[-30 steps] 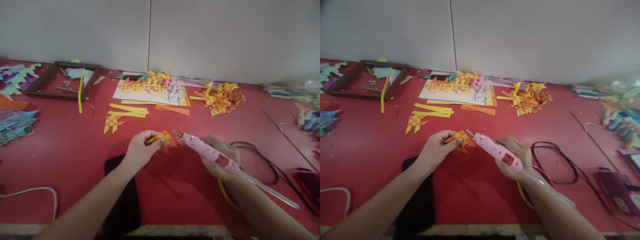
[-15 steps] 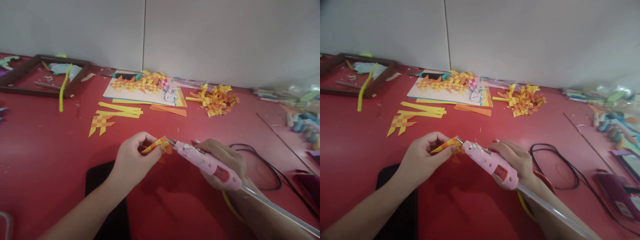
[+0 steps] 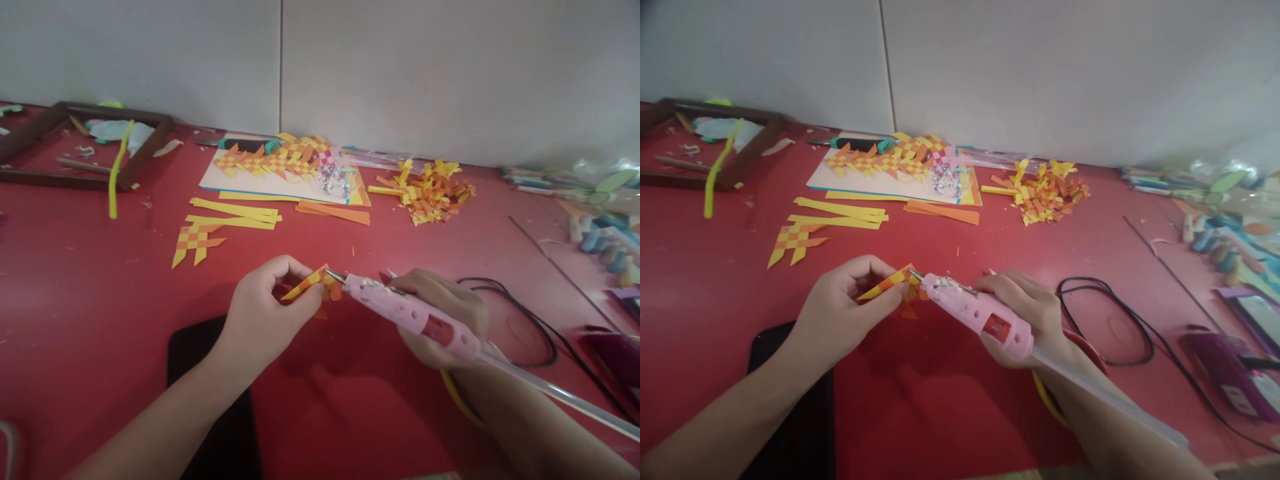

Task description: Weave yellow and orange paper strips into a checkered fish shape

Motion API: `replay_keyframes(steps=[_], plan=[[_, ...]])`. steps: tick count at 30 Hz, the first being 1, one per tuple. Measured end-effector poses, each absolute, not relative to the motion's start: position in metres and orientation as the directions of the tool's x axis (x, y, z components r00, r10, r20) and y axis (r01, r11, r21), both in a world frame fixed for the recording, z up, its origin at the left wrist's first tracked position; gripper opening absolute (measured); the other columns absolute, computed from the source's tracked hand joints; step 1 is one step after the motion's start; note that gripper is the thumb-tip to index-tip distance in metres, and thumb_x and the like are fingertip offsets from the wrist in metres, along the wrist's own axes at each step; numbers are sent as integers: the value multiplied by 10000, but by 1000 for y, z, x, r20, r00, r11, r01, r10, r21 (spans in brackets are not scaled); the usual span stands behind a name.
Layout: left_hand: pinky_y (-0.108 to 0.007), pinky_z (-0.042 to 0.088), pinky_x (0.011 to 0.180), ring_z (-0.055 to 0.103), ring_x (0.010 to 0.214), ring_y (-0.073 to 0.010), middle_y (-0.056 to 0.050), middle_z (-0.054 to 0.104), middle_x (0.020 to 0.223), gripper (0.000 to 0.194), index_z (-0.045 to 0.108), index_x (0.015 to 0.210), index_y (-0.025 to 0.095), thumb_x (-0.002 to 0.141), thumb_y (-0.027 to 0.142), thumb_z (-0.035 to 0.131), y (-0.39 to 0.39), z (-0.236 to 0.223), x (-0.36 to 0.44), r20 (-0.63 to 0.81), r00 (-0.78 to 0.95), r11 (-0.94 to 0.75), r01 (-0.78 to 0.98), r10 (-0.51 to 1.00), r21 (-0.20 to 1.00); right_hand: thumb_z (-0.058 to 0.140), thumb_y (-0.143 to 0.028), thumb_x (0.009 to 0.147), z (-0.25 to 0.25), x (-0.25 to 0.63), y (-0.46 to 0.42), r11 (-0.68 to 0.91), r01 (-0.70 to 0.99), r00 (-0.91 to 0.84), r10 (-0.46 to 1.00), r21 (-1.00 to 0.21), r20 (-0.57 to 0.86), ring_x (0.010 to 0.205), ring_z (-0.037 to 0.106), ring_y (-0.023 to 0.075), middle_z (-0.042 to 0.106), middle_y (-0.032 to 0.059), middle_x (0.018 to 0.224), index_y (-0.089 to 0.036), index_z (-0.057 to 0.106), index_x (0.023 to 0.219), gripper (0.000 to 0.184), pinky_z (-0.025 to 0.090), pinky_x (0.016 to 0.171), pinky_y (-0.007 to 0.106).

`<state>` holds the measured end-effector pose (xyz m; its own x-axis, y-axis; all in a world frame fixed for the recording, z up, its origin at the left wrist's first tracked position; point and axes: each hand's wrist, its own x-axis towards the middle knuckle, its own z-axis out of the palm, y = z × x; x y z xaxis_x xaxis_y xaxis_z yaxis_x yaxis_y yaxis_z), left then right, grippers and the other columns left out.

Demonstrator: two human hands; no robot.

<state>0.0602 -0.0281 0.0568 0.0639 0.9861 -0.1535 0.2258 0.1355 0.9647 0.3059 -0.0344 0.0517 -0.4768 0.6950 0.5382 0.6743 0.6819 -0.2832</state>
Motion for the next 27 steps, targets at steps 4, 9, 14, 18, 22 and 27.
replay_keyframes(steps=[4,9,14,18,22,27], plan=[[-209,512,588,683,667,-142,15,735,750,106,641,749,214,784,294,700,-29,55,60,-131,74,112,221,989,969,549,-196,786,55,305,-35,670,688,-481,708,-278,517,553,558,143,629,23,690,-212,570,938,154,449,517,272],[-208,527,622,682,691,-137,21,727,776,51,658,782,222,799,255,694,-29,54,60,-86,80,68,202,993,977,546,-188,787,56,305,-35,660,690,-460,716,-296,525,549,567,148,624,18,674,-224,570,923,143,446,509,276],[-196,522,632,680,697,-127,34,719,774,41,665,793,230,798,256,696,-29,52,60,-92,81,75,189,992,979,544,-186,774,57,305,-35,677,672,-482,708,-300,516,526,539,138,609,14,664,-221,555,920,151,435,487,268],[-193,522,643,679,702,-123,38,722,786,40,668,806,233,804,261,696,-29,52,60,-100,88,82,188,991,979,539,-183,771,58,304,-34,676,678,-476,704,-289,527,525,541,138,606,9,658,-224,549,917,152,435,485,264],[-196,526,647,682,710,-126,34,727,802,40,672,823,231,807,258,697,-29,52,60,-93,90,75,186,992,980,538,-183,764,59,304,-34,684,673,-481,695,-282,535,528,556,143,618,11,659,-225,554,921,164,444,488,267],[-216,530,658,684,726,-142,18,728,817,59,670,831,228,808,274,699,-29,51,60,-92,82,74,204,992,976,530,-186,773,58,304,-34,680,676,-480,698,-283,532,520,551,142,619,15,655,-223,554,920,153,450,480,267]])
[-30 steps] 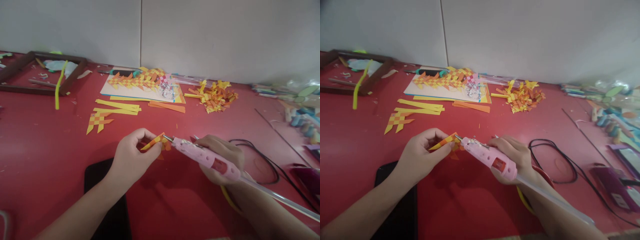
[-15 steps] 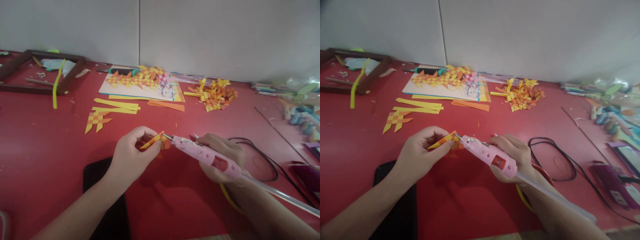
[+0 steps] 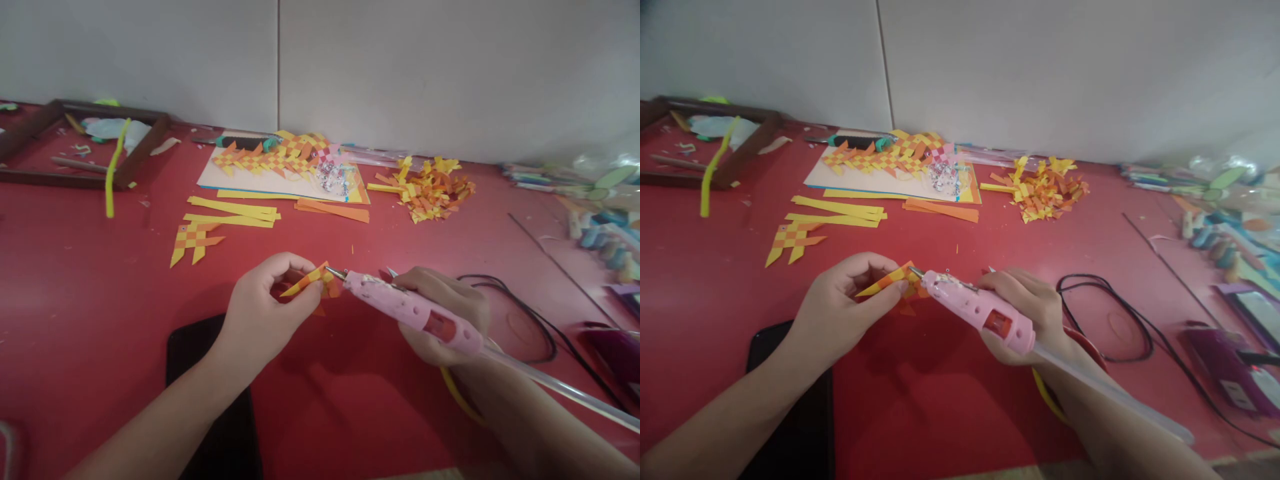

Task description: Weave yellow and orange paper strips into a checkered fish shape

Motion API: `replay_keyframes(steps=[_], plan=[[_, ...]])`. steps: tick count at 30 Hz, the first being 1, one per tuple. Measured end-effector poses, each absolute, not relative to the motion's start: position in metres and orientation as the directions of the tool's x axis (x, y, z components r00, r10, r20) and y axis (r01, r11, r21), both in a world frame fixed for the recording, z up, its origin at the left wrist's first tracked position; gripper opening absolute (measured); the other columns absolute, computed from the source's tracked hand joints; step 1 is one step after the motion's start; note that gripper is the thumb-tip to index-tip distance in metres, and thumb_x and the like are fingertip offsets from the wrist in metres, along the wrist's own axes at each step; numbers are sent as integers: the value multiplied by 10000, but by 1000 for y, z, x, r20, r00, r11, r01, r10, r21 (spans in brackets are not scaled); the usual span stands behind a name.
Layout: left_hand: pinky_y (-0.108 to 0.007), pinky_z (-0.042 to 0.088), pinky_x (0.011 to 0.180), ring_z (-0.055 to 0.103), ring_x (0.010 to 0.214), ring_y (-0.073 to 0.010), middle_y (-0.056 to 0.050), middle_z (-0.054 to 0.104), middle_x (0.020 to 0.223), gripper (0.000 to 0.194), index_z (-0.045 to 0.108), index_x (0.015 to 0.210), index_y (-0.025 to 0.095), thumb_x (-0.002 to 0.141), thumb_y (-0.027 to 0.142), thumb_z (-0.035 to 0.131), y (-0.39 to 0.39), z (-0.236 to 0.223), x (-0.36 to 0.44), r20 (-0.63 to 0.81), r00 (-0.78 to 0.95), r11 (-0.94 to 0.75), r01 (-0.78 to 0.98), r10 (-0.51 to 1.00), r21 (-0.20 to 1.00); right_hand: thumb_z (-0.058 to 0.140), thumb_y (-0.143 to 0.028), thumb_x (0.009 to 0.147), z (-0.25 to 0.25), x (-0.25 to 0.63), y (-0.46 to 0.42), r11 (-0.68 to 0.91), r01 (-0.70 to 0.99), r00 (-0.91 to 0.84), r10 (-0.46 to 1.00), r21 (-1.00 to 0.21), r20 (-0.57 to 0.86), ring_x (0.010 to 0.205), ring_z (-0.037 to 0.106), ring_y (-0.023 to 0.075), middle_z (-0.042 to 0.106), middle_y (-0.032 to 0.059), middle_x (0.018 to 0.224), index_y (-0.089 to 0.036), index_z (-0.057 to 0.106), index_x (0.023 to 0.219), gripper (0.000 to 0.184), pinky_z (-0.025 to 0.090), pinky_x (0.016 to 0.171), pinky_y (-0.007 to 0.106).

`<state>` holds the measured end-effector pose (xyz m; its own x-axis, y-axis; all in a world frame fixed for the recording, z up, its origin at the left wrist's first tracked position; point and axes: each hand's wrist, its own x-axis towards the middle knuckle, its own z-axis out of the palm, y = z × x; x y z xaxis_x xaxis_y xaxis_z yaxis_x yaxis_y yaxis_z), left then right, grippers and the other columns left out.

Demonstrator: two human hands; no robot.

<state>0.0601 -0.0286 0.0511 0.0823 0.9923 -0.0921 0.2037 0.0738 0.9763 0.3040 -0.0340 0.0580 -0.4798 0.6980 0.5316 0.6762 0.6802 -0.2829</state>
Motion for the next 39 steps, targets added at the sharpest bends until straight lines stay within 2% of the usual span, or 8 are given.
replay_keyframes(steps=[8,17,28,30,32,35,37,39], plan=[[-224,539,671,687,755,-154,9,719,828,97,673,869,232,803,294,705,-30,49,59,-75,66,59,214,995,975,554,-191,782,57,306,-35,674,694,-496,704,-255,509,606,645,173,692,50,755,-209,585,993,214,497,540,291],[-218,535,658,681,758,-151,19,713,833,92,687,883,252,800,292,691,-29,49,59,-68,49,54,254,996,966,555,-213,791,59,303,-36,655,706,-471,717,-267,513,562,617,156,685,31,719,-230,580,963,175,460,504,273],[-234,531,697,681,806,-168,9,734,870,58,686,861,248,808,271,682,-31,52,58,59,-35,-43,354,998,934,523,-226,803,56,304,-32,624,750,-439,718,-219,540,540,594,157,661,23,685,-233,550,932,132,455,495,275],[-216,532,692,681,814,-162,10,725,870,101,677,882,241,798,290,707,-30,54,57,51,-110,-13,322,993,947,542,-217,783,54,304,-31,598,780,-459,748,-186,479,592,626,178,684,46,743,-217,557,957,174,480,524,288],[-200,530,683,680,815,-151,17,716,870,132,668,901,239,805,316,719,-28,57,55,45,-189,4,252,981,968,546,-164,731,52,303,-31,581,795,-503,792,-173,346,710,661,220,704,84,855,-186,575,1036,307,526,596,326],[-184,531,707,680,856,-141,25,712,907,131,658,913,235,830,323,707,-24,61,53,54,-291,-13,139,955,990,497,-74,658,50,299,-34,604,766,-575,797,-222,184,904,648,269,692,122,998,-152,585,1167,523,564,771,421],[-186,533,729,676,879,-142,24,713,934,133,654,919,229,833,315,708,-21,62,53,56,-332,-25,95,942,995,470,-47,655,51,297,-35,642,713,-626,764,-282,157,957,624,260,682,119,1042,-157,604,1197,569,556,839,437],[-185,533,732,672,873,-139,27,714,941,147,656,928,230,829,318,720,-21,62,52,46,-331,-30,51,943,998,455,-47,685,53,298,-35,686,636,-663,720,-353,206,937,618,232,685,106,1039,-162,631,1188,545,558,823,401]])
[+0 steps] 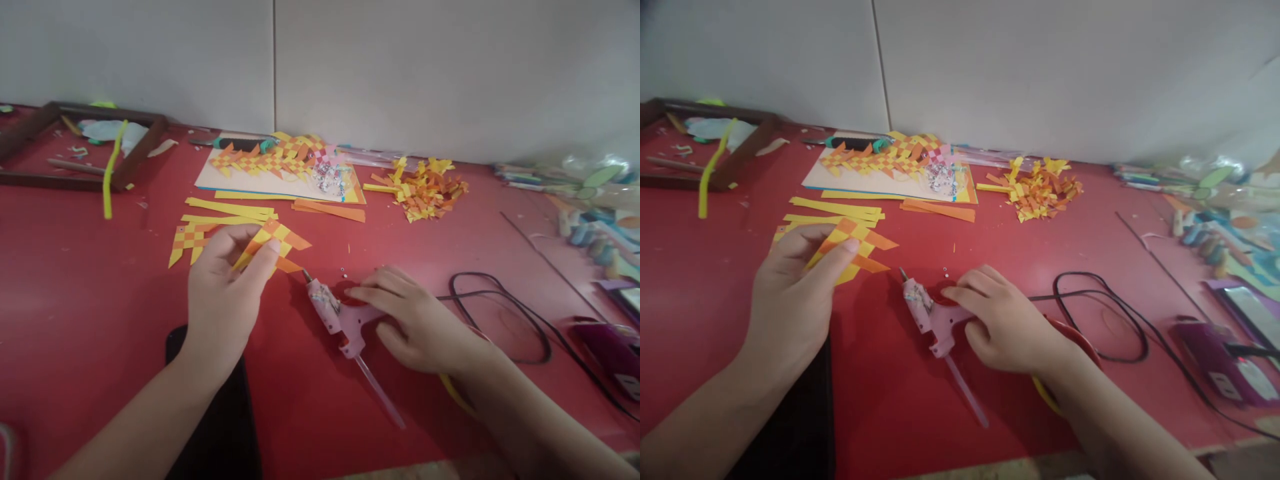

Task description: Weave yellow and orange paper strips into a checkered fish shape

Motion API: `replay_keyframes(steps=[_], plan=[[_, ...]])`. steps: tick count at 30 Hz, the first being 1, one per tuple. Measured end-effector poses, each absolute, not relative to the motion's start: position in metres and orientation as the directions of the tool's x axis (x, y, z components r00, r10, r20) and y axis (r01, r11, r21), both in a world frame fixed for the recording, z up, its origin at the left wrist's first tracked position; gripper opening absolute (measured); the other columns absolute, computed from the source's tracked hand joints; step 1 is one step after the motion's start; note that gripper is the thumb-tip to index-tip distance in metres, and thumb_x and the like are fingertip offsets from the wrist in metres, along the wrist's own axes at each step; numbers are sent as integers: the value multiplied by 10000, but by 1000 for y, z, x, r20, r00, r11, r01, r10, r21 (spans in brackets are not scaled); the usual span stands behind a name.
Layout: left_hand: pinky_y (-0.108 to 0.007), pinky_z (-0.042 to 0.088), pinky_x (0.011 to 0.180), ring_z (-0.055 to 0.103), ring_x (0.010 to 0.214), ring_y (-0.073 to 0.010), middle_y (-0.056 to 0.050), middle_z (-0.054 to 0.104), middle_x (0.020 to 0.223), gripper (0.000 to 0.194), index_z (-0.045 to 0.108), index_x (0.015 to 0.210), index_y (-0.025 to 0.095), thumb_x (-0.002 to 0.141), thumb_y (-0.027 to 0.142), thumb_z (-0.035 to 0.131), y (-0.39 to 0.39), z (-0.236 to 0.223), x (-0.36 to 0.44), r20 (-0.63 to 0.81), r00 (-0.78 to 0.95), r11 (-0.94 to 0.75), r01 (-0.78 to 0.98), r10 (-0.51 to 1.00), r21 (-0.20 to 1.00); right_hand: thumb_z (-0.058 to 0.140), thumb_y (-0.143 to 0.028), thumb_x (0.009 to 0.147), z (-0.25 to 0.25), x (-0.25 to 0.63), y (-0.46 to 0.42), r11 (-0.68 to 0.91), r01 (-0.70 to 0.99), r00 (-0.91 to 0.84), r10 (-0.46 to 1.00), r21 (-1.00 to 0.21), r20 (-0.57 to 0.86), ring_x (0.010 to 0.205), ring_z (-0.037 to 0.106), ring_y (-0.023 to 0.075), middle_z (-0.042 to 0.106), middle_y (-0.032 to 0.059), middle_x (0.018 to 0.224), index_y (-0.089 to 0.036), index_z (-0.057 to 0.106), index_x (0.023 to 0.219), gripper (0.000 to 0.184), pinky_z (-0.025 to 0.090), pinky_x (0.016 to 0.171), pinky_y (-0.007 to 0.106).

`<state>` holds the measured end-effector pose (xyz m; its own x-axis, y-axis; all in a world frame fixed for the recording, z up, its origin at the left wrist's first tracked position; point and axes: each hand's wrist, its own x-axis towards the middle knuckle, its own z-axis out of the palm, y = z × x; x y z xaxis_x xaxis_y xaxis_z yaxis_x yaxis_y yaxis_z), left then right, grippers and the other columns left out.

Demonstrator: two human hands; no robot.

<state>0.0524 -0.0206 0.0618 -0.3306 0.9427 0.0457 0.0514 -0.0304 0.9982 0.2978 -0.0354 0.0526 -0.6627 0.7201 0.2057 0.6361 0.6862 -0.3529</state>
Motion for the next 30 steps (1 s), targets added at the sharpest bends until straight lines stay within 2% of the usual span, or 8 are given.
replay_keyframes(steps=[2,5,7,11,14,19,25,30], plan=[[-177,526,702,666,826,-126,33,715,926,153,664,932,233,829,324,730,-21,60,53,27,-298,-25,11,954,1000,458,-57,748,53,299,-33,695,601,-637,715,-396,288,866,625,200,697,87,969,-159,656,1150,459,553,760,350],[-169,513,633,654,734,-110,35,713,872,149,679,916,226,834,340,731,-25,57,55,-18,-207,10,-39,978,999,524,-125,882,52,300,-27,604,689,-488,795,-400,360,783,646,165,721,56,859,-171,697,1023,228,528,714,302],[-164,518,626,659,723,-107,35,713,850,152,686,907,221,832,342,740,-27,56,57,-40,-133,30,-81,990,996,584,-199,917,51,297,-21,511,762,-414,857,-398,308,774,662,161,740,43,843,-190,720,952,140,514,717,294],[-131,526,646,676,734,-83,51,716,841,117,693,907,231,843,316,743,-32,56,60,-28,-28,25,-129,999,991,637,-244,904,54,288,-7,361,841,-363,929,-403,75,816,677,176,765,21,883,-230,749,891,114,493,730,299],[-108,520,638,677,719,-64,61,715,830,82,692,899,236,863,301,726,-34,55,62,-15,6,16,-110,1000,994,633,-250,905,56,283,0,316,860,-334,942,-401,25,848,681,189,768,20,912,-241,753,870,125,489,761,316],[-90,505,619,668,714,-56,61,708,820,63,687,893,228,861,271,719,-34,54,63,-30,17,31,-83,999,996,633,-228,905,50,281,4,328,848,-354,935,-417,17,866,669,189,754,30,932,-225,743,872,115,483,781,318],[-105,501,590,661,679,-65,56,705,787,63,678,905,224,862,263,702,-36,54,63,-52,52,55,-58,997,997,615,-186,893,50,281,8,465,819,-485,874,-337,28,835,617,198,712,62,856,-185,693,852,88,457,728,304],[-116,510,588,665,687,-77,47,704,794,64,675,890,219,857,267,702,-39,57,64,-49,72,49,-6,996,999,628,-124,819,52,284,3,454,771,-421,889,-447,178,697,609,136,690,12,773,-188,639,784,74,455,648,256]])
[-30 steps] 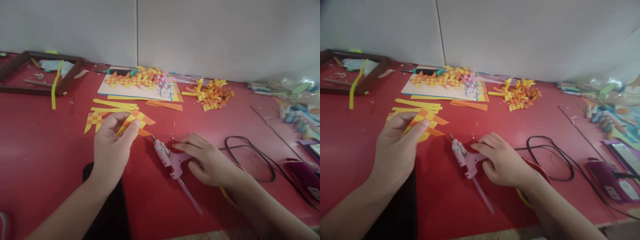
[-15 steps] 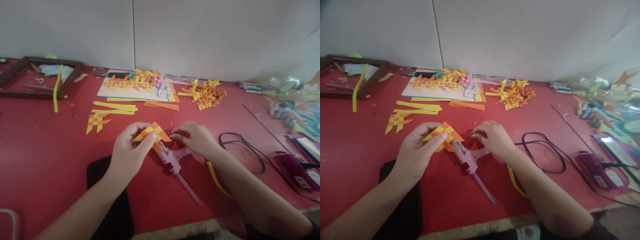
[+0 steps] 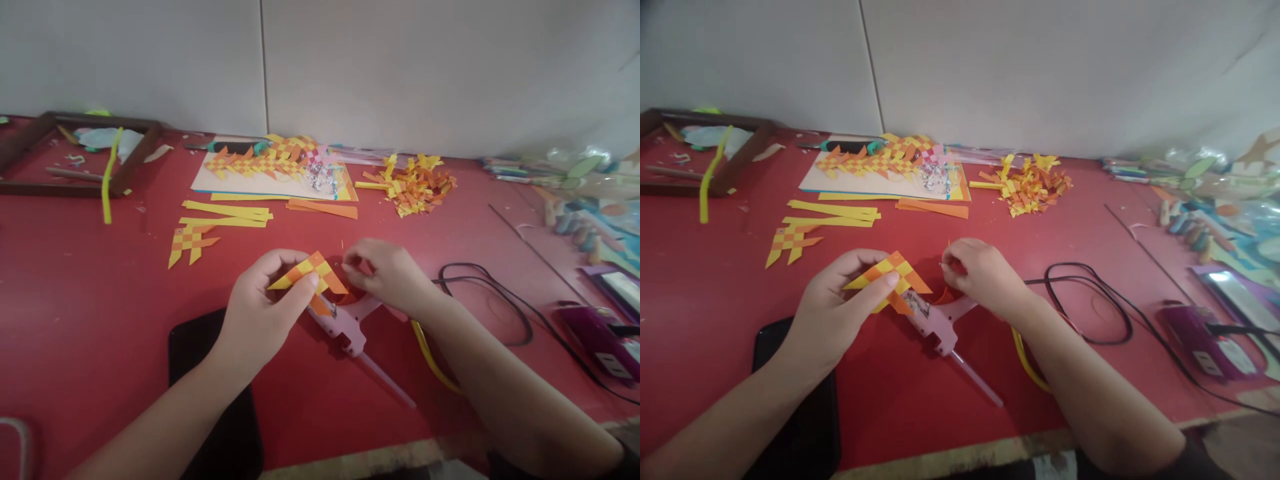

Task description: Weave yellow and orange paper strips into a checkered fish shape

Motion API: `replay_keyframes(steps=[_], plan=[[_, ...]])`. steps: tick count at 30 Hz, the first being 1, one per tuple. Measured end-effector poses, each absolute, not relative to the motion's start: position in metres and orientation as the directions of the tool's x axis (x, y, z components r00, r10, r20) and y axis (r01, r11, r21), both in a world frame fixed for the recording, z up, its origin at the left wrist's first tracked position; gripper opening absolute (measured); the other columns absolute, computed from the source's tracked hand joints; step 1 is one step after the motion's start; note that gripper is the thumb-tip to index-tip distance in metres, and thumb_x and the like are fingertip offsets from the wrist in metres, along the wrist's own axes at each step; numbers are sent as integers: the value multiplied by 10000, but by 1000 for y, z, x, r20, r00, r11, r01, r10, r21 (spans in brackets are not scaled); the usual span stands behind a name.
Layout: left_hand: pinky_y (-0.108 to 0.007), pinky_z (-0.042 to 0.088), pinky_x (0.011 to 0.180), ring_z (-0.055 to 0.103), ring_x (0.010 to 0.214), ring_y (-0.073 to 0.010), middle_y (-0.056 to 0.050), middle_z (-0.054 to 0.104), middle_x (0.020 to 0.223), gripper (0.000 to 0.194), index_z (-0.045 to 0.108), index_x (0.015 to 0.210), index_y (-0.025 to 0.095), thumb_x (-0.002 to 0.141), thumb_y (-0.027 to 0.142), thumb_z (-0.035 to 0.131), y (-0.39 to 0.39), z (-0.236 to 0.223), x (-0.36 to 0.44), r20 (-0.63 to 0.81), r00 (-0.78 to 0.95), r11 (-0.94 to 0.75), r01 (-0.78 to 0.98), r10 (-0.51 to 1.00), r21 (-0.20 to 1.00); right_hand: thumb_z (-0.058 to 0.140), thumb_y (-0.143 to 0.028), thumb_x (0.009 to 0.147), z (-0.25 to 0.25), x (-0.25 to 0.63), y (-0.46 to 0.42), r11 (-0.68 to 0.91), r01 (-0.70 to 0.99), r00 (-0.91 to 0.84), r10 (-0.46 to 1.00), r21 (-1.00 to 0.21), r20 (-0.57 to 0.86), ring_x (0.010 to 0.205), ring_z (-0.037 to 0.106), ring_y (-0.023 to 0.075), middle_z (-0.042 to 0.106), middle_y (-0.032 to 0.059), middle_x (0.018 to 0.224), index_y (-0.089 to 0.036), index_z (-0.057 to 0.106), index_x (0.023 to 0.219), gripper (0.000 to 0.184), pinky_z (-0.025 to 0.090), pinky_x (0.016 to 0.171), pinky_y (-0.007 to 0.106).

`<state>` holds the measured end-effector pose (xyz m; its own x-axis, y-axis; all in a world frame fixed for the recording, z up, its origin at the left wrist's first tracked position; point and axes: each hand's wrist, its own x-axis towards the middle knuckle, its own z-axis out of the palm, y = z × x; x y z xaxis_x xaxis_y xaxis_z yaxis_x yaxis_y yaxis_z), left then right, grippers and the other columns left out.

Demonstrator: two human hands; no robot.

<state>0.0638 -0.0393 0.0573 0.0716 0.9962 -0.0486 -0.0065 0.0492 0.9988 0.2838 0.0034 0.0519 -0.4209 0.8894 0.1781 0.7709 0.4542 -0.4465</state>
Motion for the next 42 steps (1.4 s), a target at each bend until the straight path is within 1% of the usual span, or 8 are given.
replay_keyframes(steps=[2,5,10,15,21,26,30,42], plan=[[-121,513,577,665,661,-76,49,702,779,49,673,884,222,862,262,691,-41,59,64,-52,104,54,-13,993,998,616,-104,803,51,285,-3,430,721,-307,901,-543,307,661,621,119,694,-10,750,-197,633,768,101,465,620,241],[-122,519,571,672,655,-78,50,704,777,23,666,869,225,859,237,683,-42,62,66,-51,145,51,4,988,999,644,-90,785,50,283,-15,442,583,-177,888,-682,424,724,682,125,728,-16,784,-211,643,757,124,525,656,236],[-133,540,611,688,708,-93,46,711,804,17,656,869,229,871,212,652,-43,64,67,-38,236,21,74,971,997,753,-124,774,55,275,-31,410,371,-103,910,-833,402,742,742,135,774,-9,794,-233,706,767,119,620,707,244],[-118,524,628,672,760,-90,48,695,834,21,663,889,236,868,235,660,-42,63,66,-46,248,11,142,968,990,834,-124,700,61,272,-35,337,232,-61,941,-913,332,691,746,135,771,-17,744,-232,720,734,160,640,666,227],[-162,531,634,670,722,-111,39,689,796,36,661,878,225,865,258,658,-43,66,67,-80,282,28,185,956,982,822,-116,732,58,274,-38,349,311,-66,936,-884,346,684,728,114,780,-37,791,-287,781,857,216,609,631,207],[-201,536,637,683,720,-139,16,720,808,50,680,874,218,855,255,650,-45,67,70,-80,320,13,207,944,978,836,-135,728,58,272,-42,477,346,-175,879,-808,444,694,705,129,766,-27,777,-313,788,853,222,591,655,253],[-199,544,640,692,723,-141,10,734,824,60,692,880,219,838,222,650,-47,66,72,-75,349,4,201,934,980,846,-176,724,59,270,-42,491,376,-191,871,-786,453,683,691,142,751,-8,781,-310,794,839,184,581,635,272],[-156,532,611,690,685,-111,34,744,818,83,710,891,225,821,197,674,-50,66,73,-42,334,-28,203,941,979,834,-138,726,61,267,-42,415,315,-187,909,-854,373,655,685,130,761,-7,765,-304,808,853,210,580,648,267]])
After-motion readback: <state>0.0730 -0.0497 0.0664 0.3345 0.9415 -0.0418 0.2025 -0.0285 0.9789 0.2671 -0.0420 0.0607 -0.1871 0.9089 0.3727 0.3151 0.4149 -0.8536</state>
